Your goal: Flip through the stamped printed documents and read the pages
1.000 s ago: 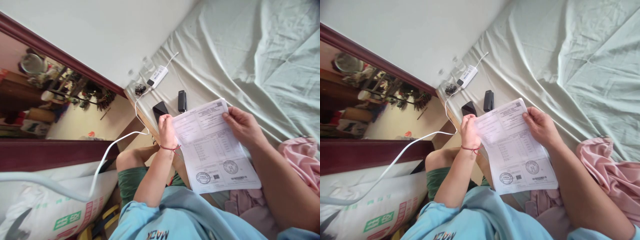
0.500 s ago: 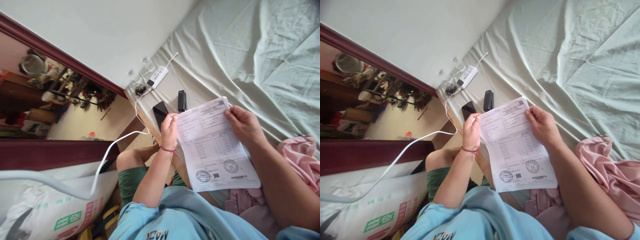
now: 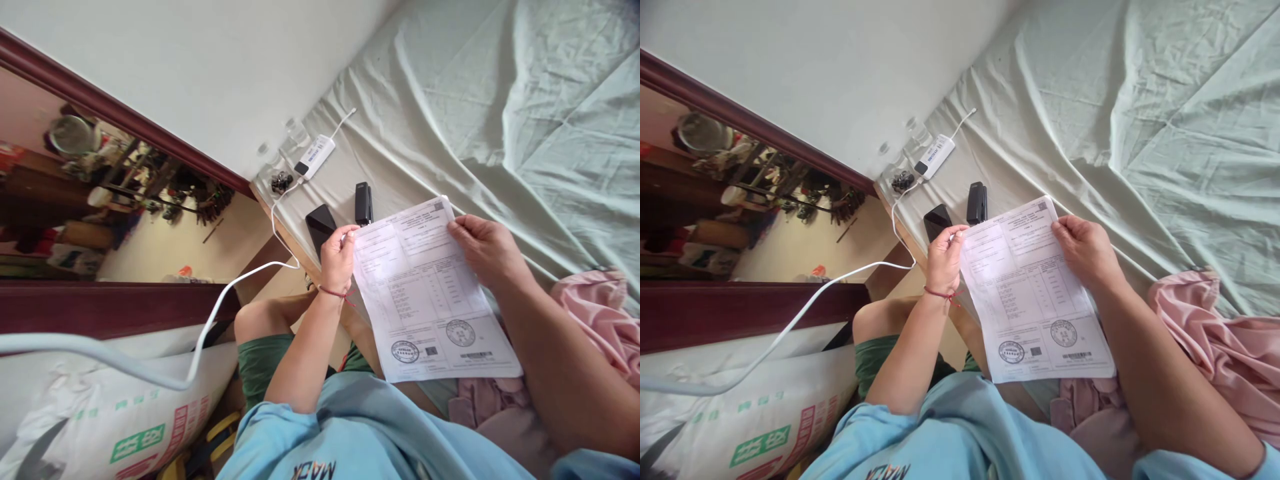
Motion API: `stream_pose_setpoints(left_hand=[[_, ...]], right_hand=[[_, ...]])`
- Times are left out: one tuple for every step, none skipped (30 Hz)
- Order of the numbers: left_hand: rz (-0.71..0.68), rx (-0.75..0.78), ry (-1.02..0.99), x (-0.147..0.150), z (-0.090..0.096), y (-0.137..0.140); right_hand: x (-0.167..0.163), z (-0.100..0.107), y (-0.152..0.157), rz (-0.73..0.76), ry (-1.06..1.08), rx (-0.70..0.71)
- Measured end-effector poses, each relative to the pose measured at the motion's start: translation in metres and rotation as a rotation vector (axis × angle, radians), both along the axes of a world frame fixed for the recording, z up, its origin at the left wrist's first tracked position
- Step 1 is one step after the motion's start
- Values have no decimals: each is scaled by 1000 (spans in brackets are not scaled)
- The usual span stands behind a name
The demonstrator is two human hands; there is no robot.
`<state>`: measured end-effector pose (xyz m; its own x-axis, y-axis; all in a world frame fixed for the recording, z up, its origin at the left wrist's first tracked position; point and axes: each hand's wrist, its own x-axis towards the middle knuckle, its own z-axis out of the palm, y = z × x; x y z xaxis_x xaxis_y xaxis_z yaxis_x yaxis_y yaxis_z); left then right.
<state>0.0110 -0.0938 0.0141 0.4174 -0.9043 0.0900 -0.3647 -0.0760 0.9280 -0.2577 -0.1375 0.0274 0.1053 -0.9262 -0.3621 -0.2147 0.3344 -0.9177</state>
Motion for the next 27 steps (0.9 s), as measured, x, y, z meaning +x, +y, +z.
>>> stream_pose_setpoints(left_hand=[[-4, 0, -23, 1, 0, 0], [-6, 1, -43, 1, 1, 1], [-7, 2, -58, 1, 1, 1], [-9, 4, -68, 1, 2, 1], [-10, 7, -73, 1, 2, 1], [-8, 9, -76, 1, 3, 1], [-2, 13, -79, 0, 3, 0], [9, 21, -82, 0, 3, -1], [23, 36, -88, 0, 3, -2], [38, 57, -92, 0, 3, -4], [50, 82, -90, 0, 2, -6], [58, 109, -84, 0, 2, -8], [64, 132, -73, 0, 1, -10], [71, 150, -60, 1, 1, -12], [81, 169, -45, 1, 0, -14], [93, 192, -34, 2, -1, -16], [108, 216, -36, 3, -2, -17], [121, 239, -56, 5, -2, -19], [131, 258, -94, 6, -2, -20], [136, 270, -150, 7, -2, -21], [137, 274, -219, 7, -1, -22], [137, 270, -291, 7, 2, -22], [134, 264, -354, 6, 5, -23], [131, 260, -408, 4, 8, -24], [131, 256, -453, 3, 12, -25], [134, 254, -486, 1, 15, -26], [136, 256, -508, 0, 18, -29]], right_hand=[[0, 1, 0, -4, 5, 8], [1, 1, 0, -6, 14, 14], [1, 2, 0, -6, 25, 18], [1, 3, 0, -5, 35, 21], [2, 3, 0, -5, 44, 20], [2, 4, 0, -3, 54, 17], [2, 4, 0, -3, 66, 15], [2, 4, 0, -3, 79, 15], [2, 4, 0, -5, 95, 18], [2, 4, 0, -3, 110, 25], [2, 3, 0, 1, 122, 33], [1, 3, 0, 7, 132, 39], [0, 2, 0, 11, 144, 43], [0, 2, -1, 13, 162, 43], [-1, 2, -1, 11, 184, 42], [-1, 2, -2, 3, 206, 41], [-1, 3, -2, -11, 227, 40], [-1, 4, -3, -25, 241, 42], [-1, 4, -3, -36, 250, 44], [-1, 5, -3, -43, 254, 44], [-1, 5, -3, -46, 258, 41], [-2, 4, -3, -47, 262, 34], [-2, 4, -3, -45, 265, 24], [-2, 2, -4, -44, 267, 15], [-3, 1, -4, -44, 272, 7], [-3, 0, -4, -45, 277, 4], [-4, -1, -4, -46, 283, 2]])
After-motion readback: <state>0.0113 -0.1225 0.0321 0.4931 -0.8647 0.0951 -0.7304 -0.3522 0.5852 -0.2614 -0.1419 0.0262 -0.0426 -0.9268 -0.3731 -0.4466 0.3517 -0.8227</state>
